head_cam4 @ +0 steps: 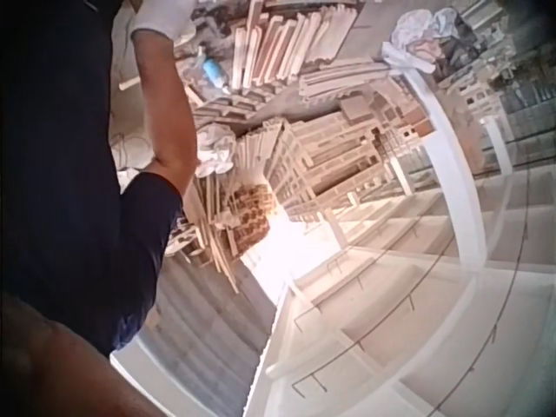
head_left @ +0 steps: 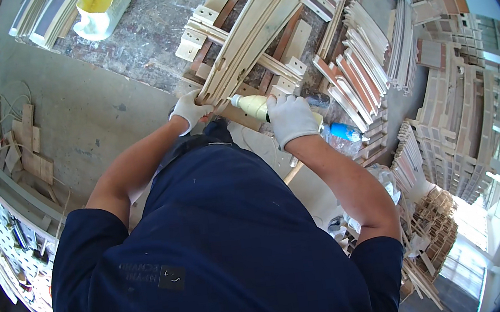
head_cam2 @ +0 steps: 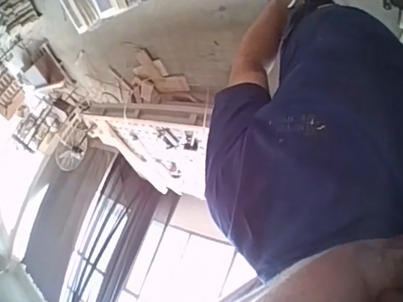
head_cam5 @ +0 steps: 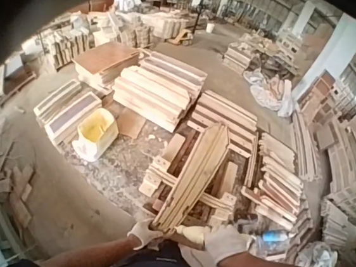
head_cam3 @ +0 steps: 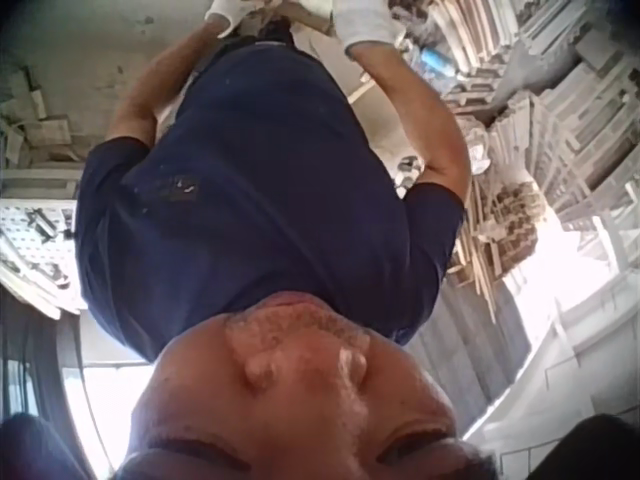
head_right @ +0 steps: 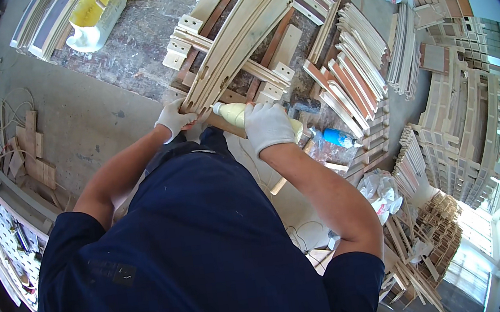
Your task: Apply glue to wooden components and assemble them into structures.
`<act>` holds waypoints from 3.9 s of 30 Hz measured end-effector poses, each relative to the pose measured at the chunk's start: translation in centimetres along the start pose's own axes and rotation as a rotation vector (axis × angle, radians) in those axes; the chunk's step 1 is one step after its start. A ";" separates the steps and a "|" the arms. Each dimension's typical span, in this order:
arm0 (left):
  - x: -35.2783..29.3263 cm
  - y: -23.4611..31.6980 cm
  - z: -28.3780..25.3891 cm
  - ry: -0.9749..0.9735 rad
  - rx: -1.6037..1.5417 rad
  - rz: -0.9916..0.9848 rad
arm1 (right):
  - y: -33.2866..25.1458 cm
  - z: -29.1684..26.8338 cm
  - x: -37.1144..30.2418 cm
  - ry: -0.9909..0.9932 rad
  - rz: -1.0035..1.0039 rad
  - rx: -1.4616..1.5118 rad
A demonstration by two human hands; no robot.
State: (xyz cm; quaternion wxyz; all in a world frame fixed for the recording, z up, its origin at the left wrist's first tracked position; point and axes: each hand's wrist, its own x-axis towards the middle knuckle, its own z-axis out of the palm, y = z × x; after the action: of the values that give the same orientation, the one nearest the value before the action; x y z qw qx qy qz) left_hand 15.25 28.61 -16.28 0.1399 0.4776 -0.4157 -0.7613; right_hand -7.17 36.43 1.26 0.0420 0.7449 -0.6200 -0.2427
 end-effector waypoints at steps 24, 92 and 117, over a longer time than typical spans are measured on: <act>0.4 1.7 1.3 0.041 0.255 -0.126 | 27.1 9.4 -30.6 1.376 0.187 2.214; 13.4 8.5 -32.3 1.237 0.221 0.326 | 10.3 5.1 5.1 0.197 0.518 1.714; -7.0 15.2 6.2 0.761 -0.097 0.614 | 12.0 -6.4 9.7 0.263 -0.685 0.988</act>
State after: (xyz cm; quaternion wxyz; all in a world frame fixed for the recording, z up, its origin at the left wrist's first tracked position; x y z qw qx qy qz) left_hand 10.81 26.63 0.88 0.5218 0.5704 -0.4205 -0.4749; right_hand -14.23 23.02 8.20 -0.3121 0.8570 -0.3742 0.1675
